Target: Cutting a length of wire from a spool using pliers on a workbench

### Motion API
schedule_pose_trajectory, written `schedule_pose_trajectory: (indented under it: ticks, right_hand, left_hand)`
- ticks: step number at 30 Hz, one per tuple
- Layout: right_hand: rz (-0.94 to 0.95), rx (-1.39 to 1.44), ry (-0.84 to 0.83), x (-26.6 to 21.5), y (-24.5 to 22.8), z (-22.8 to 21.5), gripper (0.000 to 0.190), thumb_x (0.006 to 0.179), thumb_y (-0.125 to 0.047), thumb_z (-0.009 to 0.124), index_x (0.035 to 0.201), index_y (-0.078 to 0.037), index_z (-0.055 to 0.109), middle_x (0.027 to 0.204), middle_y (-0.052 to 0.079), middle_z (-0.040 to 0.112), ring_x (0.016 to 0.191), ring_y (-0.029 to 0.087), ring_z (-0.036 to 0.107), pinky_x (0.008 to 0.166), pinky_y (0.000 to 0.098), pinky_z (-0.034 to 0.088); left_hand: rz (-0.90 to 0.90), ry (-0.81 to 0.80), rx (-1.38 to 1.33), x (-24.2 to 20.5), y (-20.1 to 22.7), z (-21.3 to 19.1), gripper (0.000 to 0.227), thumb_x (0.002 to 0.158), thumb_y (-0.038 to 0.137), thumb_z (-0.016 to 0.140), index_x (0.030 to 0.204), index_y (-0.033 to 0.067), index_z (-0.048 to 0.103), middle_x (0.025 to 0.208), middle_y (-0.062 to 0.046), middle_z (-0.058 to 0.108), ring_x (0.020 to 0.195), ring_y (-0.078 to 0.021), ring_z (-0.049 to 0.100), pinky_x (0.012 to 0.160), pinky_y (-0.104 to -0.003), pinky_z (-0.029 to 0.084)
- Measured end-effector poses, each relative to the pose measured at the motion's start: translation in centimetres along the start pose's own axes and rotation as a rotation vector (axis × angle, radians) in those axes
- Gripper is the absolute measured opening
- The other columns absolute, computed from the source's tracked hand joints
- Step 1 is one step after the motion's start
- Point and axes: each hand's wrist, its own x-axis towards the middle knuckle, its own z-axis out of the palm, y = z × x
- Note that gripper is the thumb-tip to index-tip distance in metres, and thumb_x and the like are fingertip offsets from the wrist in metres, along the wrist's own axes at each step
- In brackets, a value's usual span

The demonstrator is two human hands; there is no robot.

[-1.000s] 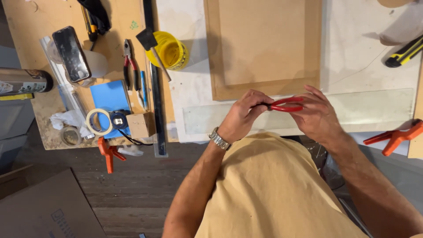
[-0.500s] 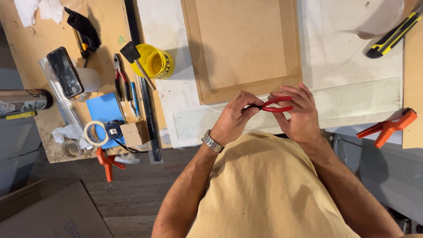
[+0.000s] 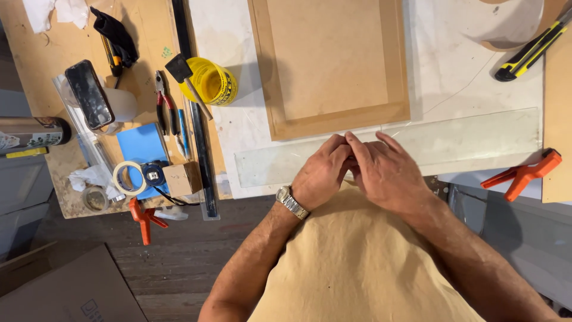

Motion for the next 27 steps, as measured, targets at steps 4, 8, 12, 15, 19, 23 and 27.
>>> schedule_pose_trajectory:
  ticks: [4, 8, 12, 15, 19, 23, 27]
  right_hand:
    - [0.089, 0.047, 0.024, -0.6, -0.7, 2.3, 0.082, 0.075, -0.016, 0.069, 0.151, -0.001, 0.044, 0.090, 0.016, 0.067, 0.087, 0.035, 0.070, 0.100, 0.0474, 0.052]
    - [0.072, -0.024, 0.024, -0.4, -0.4, 2.2, 0.053, 0.091, -0.015, 0.061, 0.142, -0.003, 0.050, 0.084, 0.011, 0.064, 0.079, 0.032, 0.067, 0.082, 0.0453, 0.056]
    - [-0.094, -0.164, 0.065, -1.9, 4.2, 1.6, 0.023, 0.101, -0.030, 0.058, 0.114, -0.011, 0.065, 0.087, 0.004, 0.059, 0.084, 0.026, 0.063, 0.082, 0.0394, 0.052]
    - [-0.012, 0.042, 0.029, -3.7, 8.4, 1.6, 0.014, 0.101, -0.021, 0.059, 0.110, -0.013, 0.066, 0.084, 0.006, 0.062, 0.086, 0.030, 0.066, 0.083, 0.0420, 0.053]
    - [0.424, 0.135, -0.375, -4.3, 13.3, 0.2, 0.027, 0.108, -0.033, 0.053, 0.114, -0.011, 0.068, 0.101, 0.007, 0.078, 0.097, 0.032, 0.069, 0.091, 0.0465, 0.052]
    - [0.465, 0.220, -0.273, -4.8, 18.0, 1.5, 0.020, 0.112, -0.024, 0.056, 0.115, -0.009, 0.068, 0.102, -0.001, 0.079, 0.101, 0.023, 0.071, 0.087, 0.0402, 0.051]
    - [0.612, 0.219, -0.358, -1.9, 19.5, 1.6, 0.031, 0.113, -0.036, 0.053, 0.113, -0.010, 0.069, 0.104, 0.002, 0.079, 0.098, 0.028, 0.069, 0.080, 0.0425, 0.049]
  left_hand:
    - [-0.081, -0.017, 0.040, -1.0, -1.6, 1.8, 0.014, 0.100, 0.016, 0.062, 0.108, 0.0046, 0.059, 0.108, -0.011, 0.056, 0.093, -0.0387, 0.069, 0.074, -0.045, 0.062]
    - [-0.119, 0.008, 0.044, -1.1, -0.1, 0.4, 0.026, 0.099, 0.025, 0.066, 0.116, 0.0075, 0.056, 0.118, -0.010, 0.053, 0.086, -0.0412, 0.072, 0.068, -0.050, 0.064]
    - [-0.125, 0.016, 0.110, -2.8, -2.0, -3.0, 0.047, 0.099, 0.030, 0.065, 0.141, 0.0177, 0.048, 0.124, -0.009, 0.052, 0.087, -0.0434, 0.072, 0.067, -0.054, 0.063]
    - [0.010, 0.074, 0.154, -4.6, -6.7, -5.2, 0.010, 0.101, 0.019, 0.064, 0.109, 0.0160, 0.069, 0.091, -0.004, 0.069, 0.090, -0.0319, 0.073, 0.075, -0.039, 0.061]
    - [-0.021, 0.142, 0.267, -6.0, -12.4, -8.2, 0.006, 0.095, 0.013, 0.074, 0.100, 0.0115, 0.078, 0.091, -0.003, 0.080, 0.082, -0.0181, 0.074, 0.075, -0.034, 0.062]
    - [-0.173, 0.106, 0.380, -5.9, -16.6, -10.1, 0.016, 0.103, 0.014, 0.062, 0.095, 0.0108, 0.076, 0.086, -0.004, 0.078, 0.074, -0.0196, 0.070, 0.065, -0.035, 0.058]
    - [-0.295, 0.231, 0.220, -5.8, -22.3, -9.4, 0.014, 0.096, 0.015, 0.068, 0.094, 0.0028, 0.074, 0.102, -0.012, 0.058, 0.084, -0.0295, 0.063, 0.072, -0.043, 0.054]
